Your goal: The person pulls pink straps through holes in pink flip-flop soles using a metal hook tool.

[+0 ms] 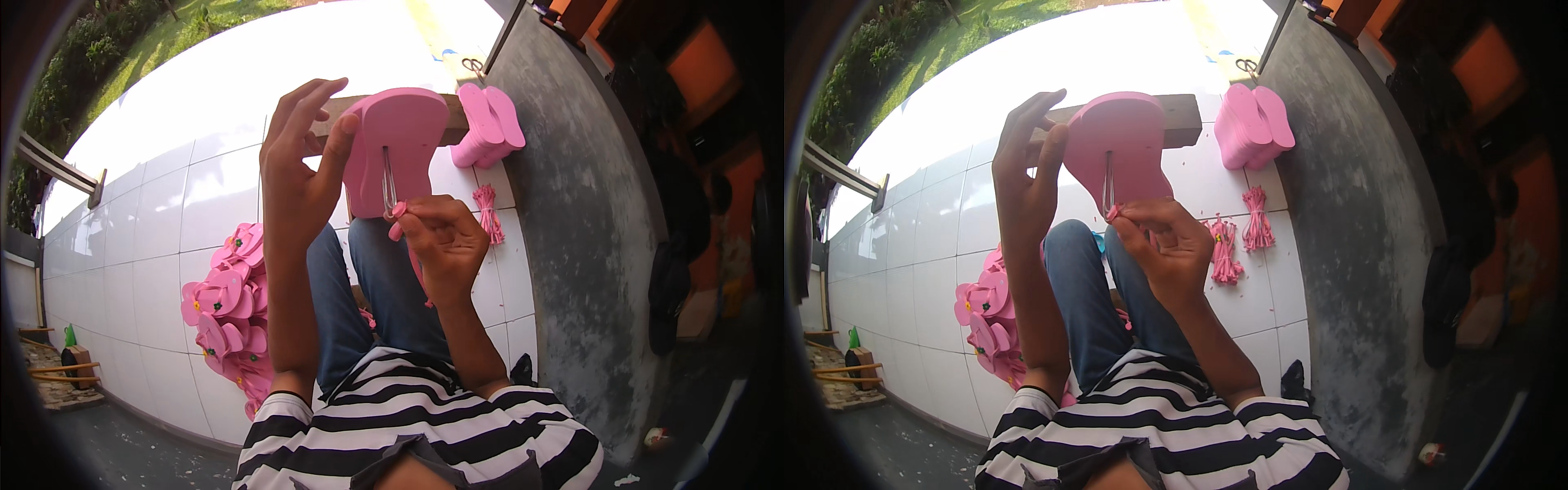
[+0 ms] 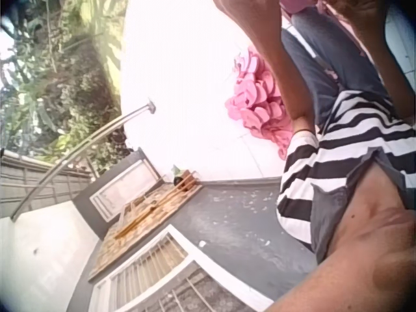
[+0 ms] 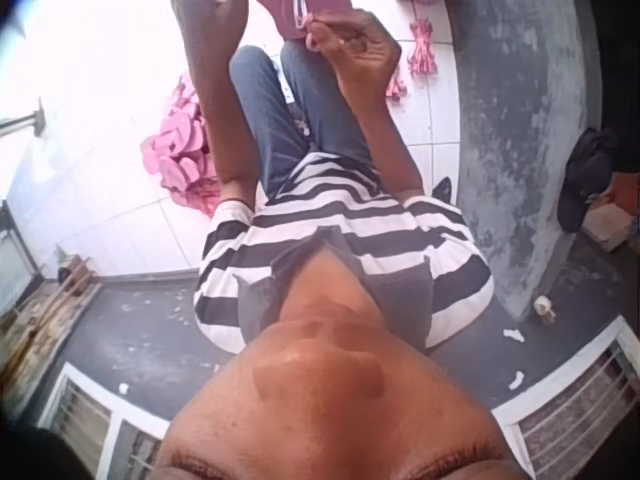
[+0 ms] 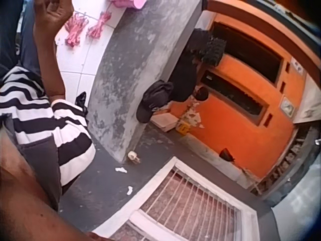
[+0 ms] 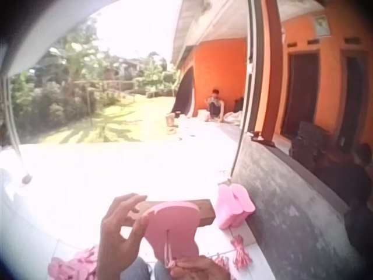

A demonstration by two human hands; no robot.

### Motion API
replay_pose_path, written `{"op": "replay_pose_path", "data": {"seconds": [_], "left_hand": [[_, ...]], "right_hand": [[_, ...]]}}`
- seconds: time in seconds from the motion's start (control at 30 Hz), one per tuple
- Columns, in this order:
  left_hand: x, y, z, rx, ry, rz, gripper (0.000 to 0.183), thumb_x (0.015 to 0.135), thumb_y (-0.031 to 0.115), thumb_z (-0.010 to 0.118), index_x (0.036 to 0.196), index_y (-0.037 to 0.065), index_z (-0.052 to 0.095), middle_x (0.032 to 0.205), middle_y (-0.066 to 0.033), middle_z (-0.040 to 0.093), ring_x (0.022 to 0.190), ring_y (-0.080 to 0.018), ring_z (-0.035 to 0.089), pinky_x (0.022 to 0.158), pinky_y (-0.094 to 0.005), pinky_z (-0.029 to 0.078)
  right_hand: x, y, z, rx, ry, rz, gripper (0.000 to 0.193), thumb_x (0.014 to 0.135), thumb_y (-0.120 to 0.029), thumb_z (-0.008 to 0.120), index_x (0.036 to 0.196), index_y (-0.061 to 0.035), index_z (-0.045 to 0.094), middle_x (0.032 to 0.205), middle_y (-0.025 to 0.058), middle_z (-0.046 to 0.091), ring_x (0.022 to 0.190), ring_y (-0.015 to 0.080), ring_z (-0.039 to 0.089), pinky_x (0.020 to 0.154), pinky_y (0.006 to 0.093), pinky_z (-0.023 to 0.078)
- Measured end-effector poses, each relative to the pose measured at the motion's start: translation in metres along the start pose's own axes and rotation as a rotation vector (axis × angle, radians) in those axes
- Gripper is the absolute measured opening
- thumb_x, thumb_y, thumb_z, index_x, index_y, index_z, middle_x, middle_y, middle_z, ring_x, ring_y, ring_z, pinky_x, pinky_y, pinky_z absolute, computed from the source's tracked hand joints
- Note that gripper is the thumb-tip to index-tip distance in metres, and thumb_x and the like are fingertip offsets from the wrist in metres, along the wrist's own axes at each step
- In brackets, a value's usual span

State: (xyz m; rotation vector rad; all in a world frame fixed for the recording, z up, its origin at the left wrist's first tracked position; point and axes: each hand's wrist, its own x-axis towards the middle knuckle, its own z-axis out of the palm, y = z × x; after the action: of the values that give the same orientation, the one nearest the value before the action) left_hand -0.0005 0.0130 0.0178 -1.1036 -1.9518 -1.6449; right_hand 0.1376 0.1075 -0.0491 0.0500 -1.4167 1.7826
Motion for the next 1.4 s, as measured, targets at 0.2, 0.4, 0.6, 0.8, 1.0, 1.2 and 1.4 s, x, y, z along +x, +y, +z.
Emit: {"op": "replay_pose_path", "data": {"seconds": [0.2,0.4,0.6,0.8,1.0,1.2,1.4], "left_hand": [[0.004,0.002,0.007,0.250,-0.106,0.130,0.030,0.084,0.017,0.074,0.113,0.009,0.070,0.112,-0.0076,0.065,0.097,-0.0259,0.061,0.078,-0.0345,0.052],[-0.015,0.020,0.008,0.332,0.025,0.225,0.026,0.078,0.009,0.077,0.103,0.008,0.070,0.104,-0.0081,0.067,0.091,-0.0247,0.063,0.075,-0.0368,0.055],[-0.020,0.014,0.013,0.120,-0.101,0.059,0.025,0.081,0.004,0.076,0.102,0.006,0.064,0.096,-0.0085,0.072,0.075,-0.0199,0.067,0.063,-0.0294,0.051],[-0.052,0.025,0.010,-0.063,-0.081,-0.027,0.022,0.089,0.009,0.069,0.107,0.005,0.058,0.102,-0.0092,0.071,0.089,-0.0139,0.066,0.069,-0.0266,0.049],[-0.059,0.032,0.033,-0.291,-0.065,-0.251,0.040,0.098,0.024,0.058,0.130,0.002,0.046,0.107,-0.0099,0.064,0.099,-0.0182,0.061,0.082,-0.0302,0.047],[-0.028,0.004,0.028,-0.626,-0.302,-0.286,0.037,0.101,0.033,0.052,0.111,-0.001,0.062,0.100,-0.0055,0.064,0.094,-0.0127,0.059,0.083,-0.0276,0.046],[-0.018,-0.002,0.030,-0.728,-0.402,-0.256,0.039,0.103,0.035,0.050,0.101,-0.001,0.065,0.094,-0.0020,0.063,0.088,-0.0087,0.056,0.078,-0.0244,0.044]], "right_hand": [[-0.002,0.002,-0.005,-0.120,-0.105,-0.010,0.016,0.083,0.010,0.067,0.097,0.0042,0.062,0.098,0.0162,0.066,0.081,0.0199,0.067,0.073,0.0322,0.057],[0.010,-0.013,-0.009,-0.032,-0.153,0.339,0.016,0.084,0.006,0.069,0.100,0.0026,0.064,0.094,0.0092,0.069,0.085,0.0127,0.065,0.078,0.0262,0.052],[0.034,0.001,-0.025,0.138,-0.186,0.486,0.019,0.086,0.002,0.070,0.104,0.0030,0.066,0.092,0.0084,0.070,0.078,0.0103,0.063,0.070,0.0240,0.051],[0.008,-0.024,-0.012,-0.285,-0.126,0.176,0.022,0.091,-0.004,0.067,0.112,0.0025,0.068,0.109,0.0114,0.066,0.092,0.0147,0.064,0.081,0.0281,0.052],[0.041,-0.011,-0.030,-0.399,-0.052,-0.007,0.043,0.088,-0.020,0.071,0.124,-0.0048,0.053,0.127,0.0129,0.048,0.120,0.0246,0.052,0.098,0.0399,0.047],[0.057,-0.001,-0.032,-0.514,-0.262,-0.083,0.046,0.087,-0.022,0.073,0.128,-0.0102,0.057,0.128,0.0129,0.047,0.117,0.0276,0.055,0.086,0.0377,0.056],[0.061,0.000,-0.033,-0.308,-0.289,0.039,0.056,0.082,-0.018,0.077,0.132,-0.0137,0.054,0.138,0.0084,0.042,0.127,0.0215,0.049,0.089,0.0335,0.058]]}}
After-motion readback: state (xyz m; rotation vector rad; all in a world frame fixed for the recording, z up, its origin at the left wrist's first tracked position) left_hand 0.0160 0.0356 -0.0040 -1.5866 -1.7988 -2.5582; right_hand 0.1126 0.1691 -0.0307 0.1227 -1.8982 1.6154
